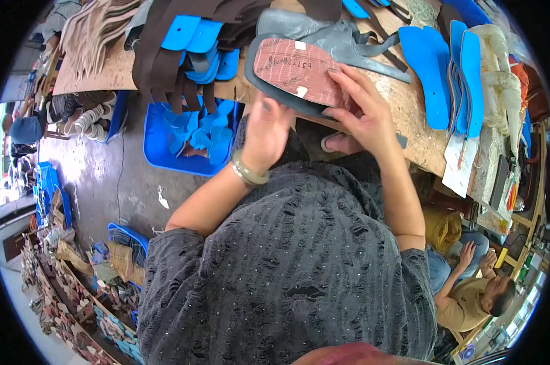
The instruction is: Assembling shoe components by attaching leather pieces to a sole template.
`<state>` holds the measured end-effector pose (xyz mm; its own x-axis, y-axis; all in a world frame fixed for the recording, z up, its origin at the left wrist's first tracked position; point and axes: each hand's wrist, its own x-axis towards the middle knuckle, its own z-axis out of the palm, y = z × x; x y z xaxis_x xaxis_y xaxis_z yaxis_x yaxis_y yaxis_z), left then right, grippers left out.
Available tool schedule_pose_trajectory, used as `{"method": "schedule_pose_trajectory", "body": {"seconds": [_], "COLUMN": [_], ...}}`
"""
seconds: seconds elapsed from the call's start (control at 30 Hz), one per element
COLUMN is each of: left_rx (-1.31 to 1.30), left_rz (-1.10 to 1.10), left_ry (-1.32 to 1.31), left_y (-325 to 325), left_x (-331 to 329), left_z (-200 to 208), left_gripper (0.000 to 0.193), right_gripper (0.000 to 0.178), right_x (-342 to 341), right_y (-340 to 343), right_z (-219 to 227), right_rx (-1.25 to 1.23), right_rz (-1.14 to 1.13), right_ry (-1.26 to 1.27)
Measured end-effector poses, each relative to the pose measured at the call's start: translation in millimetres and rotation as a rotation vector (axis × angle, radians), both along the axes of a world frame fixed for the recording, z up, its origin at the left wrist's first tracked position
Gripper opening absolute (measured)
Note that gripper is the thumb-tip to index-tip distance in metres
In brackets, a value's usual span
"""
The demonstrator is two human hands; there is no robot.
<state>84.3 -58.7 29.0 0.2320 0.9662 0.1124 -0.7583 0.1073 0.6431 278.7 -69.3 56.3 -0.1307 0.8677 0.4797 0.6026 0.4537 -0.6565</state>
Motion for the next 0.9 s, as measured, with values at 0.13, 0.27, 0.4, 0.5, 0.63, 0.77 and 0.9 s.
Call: {"method": "schedule_pose_trajectory", "body": {"seconds": [0.13, 0.27, 0.4, 0.5, 0.63, 0.77, 0.9], "left_rx": [0.046, -0.063, -0.123, -0.095, -0.171, -0.028, -0.050], "left_rz": [-0.219, -0.148, -0.215, -0.228, -0.262, -0.179, -0.315], "left_ry": [-0.130, 0.015, 0.034, 0.055, 0.107, 0.296, 0.210], "left_y": [12, 18, 24, 27, 30, 40, 54], "left_x": [22, 32, 31, 34, 40, 42, 36], "left_z": [22, 34, 33, 35, 36, 34, 39], "left_gripper": [0.049, 0.038, 0.035, 0.031, 0.025, 0.025, 0.030], "right_gripper": [0.064, 0.067, 0.057, 0.048, 0.041, 0.033, 0.029], "right_x": [-23, -23, -7, 27, 55, 41, 36], "right_y": [-2, -6, -12, 0, 23, 26, 20], "right_z": [-11, -7, 6, 23, 23, 12, 8], "right_rx": [0.211, 0.299, 0.172, -0.046, -0.552, -0.634, -0.623], "right_rz": [-0.149, -0.199, -0.239, -0.192, 0.208, 0.246, 0.190], "right_ry": [-0.054, -0.132, -0.041, 0.465, 0.834, 0.853, 0.910]}}
